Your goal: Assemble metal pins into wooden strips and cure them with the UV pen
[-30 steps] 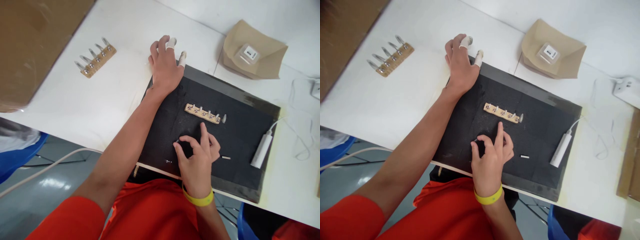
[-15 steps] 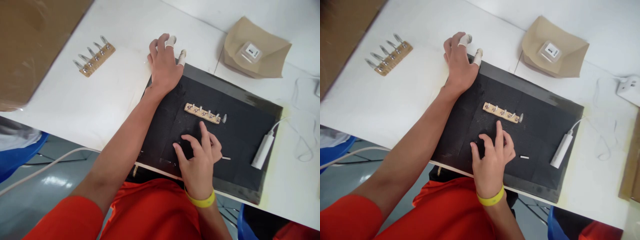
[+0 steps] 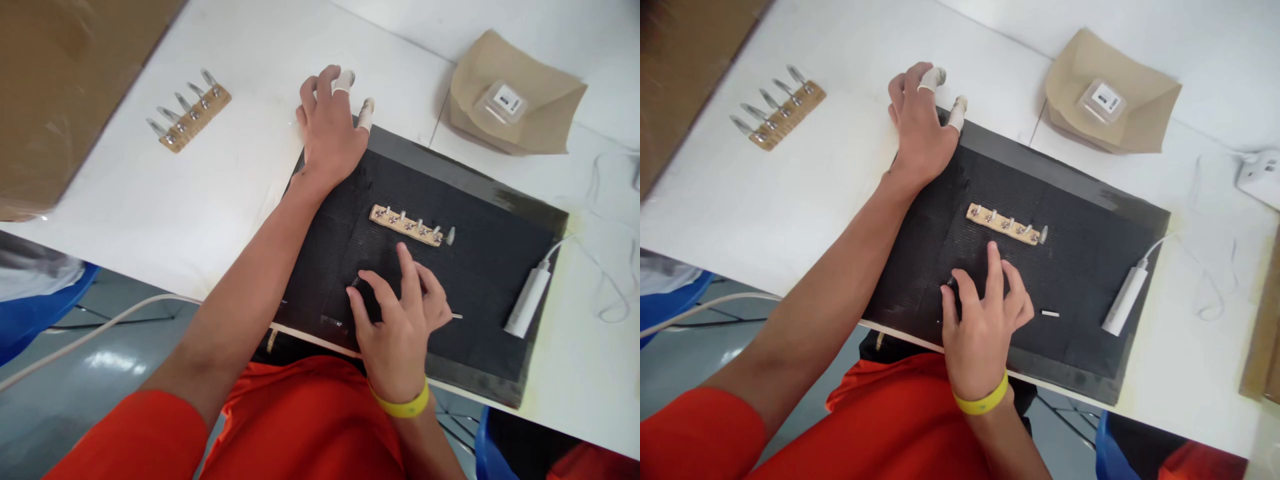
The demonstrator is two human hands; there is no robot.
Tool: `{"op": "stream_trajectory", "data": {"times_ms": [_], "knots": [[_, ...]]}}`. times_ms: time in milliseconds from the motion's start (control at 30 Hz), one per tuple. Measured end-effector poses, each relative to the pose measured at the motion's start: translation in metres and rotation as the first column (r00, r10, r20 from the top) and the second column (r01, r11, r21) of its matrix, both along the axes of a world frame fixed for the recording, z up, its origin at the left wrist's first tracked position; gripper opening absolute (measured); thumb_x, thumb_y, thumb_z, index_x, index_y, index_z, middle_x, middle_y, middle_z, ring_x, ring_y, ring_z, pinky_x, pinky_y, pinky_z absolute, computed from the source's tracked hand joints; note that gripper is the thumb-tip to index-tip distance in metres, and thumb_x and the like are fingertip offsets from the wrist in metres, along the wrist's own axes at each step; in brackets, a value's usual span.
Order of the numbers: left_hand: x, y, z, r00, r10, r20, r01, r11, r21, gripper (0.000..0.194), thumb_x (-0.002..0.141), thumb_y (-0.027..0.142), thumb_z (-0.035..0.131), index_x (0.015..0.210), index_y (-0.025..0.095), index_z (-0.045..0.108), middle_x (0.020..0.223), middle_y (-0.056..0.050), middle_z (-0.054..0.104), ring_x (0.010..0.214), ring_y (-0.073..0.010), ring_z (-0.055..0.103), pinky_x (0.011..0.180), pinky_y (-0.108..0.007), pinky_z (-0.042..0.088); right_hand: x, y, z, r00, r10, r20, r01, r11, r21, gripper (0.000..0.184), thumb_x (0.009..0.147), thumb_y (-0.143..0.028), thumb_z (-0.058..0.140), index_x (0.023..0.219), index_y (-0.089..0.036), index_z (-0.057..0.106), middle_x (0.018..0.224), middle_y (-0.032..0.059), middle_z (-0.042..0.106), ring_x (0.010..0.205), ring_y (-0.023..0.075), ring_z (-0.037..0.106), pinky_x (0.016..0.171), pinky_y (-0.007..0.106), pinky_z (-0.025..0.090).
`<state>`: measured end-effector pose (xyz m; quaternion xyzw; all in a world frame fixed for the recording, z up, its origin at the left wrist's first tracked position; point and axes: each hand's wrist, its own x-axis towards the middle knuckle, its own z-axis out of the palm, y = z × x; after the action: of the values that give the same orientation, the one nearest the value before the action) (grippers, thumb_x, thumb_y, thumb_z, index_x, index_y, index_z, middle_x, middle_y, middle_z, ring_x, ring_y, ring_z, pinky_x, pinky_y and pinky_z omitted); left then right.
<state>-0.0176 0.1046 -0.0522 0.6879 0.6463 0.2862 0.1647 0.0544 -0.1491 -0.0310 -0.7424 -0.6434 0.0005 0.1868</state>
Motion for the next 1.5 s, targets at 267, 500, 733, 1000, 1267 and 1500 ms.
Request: {"op": "stream_trajectory", "data": {"times_ms": [267,500,733,1000,1267,1500], "knots": [[-0.001,0.001,-0.001,1.0,0.005,0.021,-0.004,1.0,-0.031,0.049,0.096,0.042,0.047,0.143,0.042,0.059,0.16,0.006,0.048,0.154,-0.0257,0.032,0.128,-0.044,0.032,0.005,0.004,0.001,0.999,0.052,-0.013,-0.052,0.999,-0.017,0.011,0.097,-0.026,0.064,0.099,-0.023,0.075,0.152,0.0155,0.061,0.132,0.039,0.055,0.101,0.056,0.04],[-0.002,0.004,-0.004,0.999,-0.007,0.033,0.007,1.0,-0.022,0.052,0.093,0.044,0.046,0.144,0.041,0.06,0.16,0.006,0.049,0.154,-0.0275,0.032,0.127,-0.046,0.032,0.007,0.009,0.006,0.993,0.117,0.014,-0.116,0.991,-0.06,0.009,0.095,-0.023,0.065,0.094,-0.02,0.074,0.159,0.0184,0.054,0.135,0.0412,0.052,0.101,0.059,0.043],[-0.002,0.003,-0.003,0.999,-0.018,0.038,0.019,1.0,-0.02,0.059,0.091,0.043,0.043,0.147,0.031,0.059,0.162,0.0,0.046,0.155,-0.0296,0.031,0.127,-0.046,0.03,0.033,0.027,0.025,0.982,0.19,-0.014,-0.189,0.981,0.049,0.013,0.098,-0.029,0.065,0.1,-0.022,0.075,0.161,0.0161,0.052,0.138,0.0354,0.052,0.108,0.056,0.046],[-0.001,0.003,-0.004,0.994,-0.025,0.103,0.029,0.999,-0.034,0.053,0.092,0.043,0.045,0.144,0.039,0.059,0.161,0.001,0.047,0.155,-0.0325,0.028,0.126,-0.053,0.025,0.069,0.085,0.018,0.964,0.245,0.107,-0.26,0.952,0.164,0.02,0.101,-0.033,0.061,0.099,-0.021,0.077,0.162,0.0142,0.05,0.137,0.0347,0.048,0.109,0.056,0.044],[0.001,0.002,-0.009,0.994,-0.035,0.101,0.036,0.999,-0.005,0.04,0.101,0.031,0.051,0.14,0.026,0.053,0.162,-0.004,0.045,0.15,-0.0282,0.025,0.123,-0.05,0.022,0.065,0.105,0.011,0.962,0.251,0.11,-0.256,0.966,0.032,0.02,0.1,-0.033,0.058,0.099,-0.024,0.076,0.167,0.0115,0.043,0.142,0.0378,0.042,0.105,0.058,0.044],[0.0,0.002,-0.007,0.99,-0.04,0.139,0.044,0.999,-0.028,0.042,0.1,0.03,0.051,0.142,0.025,0.051,0.163,-0.005,0.041,0.151,-0.0266,0.021,0.126,-0.048,0.017,0.065,0.105,0.006,0.962,0.248,0.116,-0.256,0.965,0.062,0.021,0.099,-0.029,0.058,0.098,-0.022,0.077,0.165,0.0144,0.046,0.14,0.0389,0.044,0.103,0.058,0.045]]}}
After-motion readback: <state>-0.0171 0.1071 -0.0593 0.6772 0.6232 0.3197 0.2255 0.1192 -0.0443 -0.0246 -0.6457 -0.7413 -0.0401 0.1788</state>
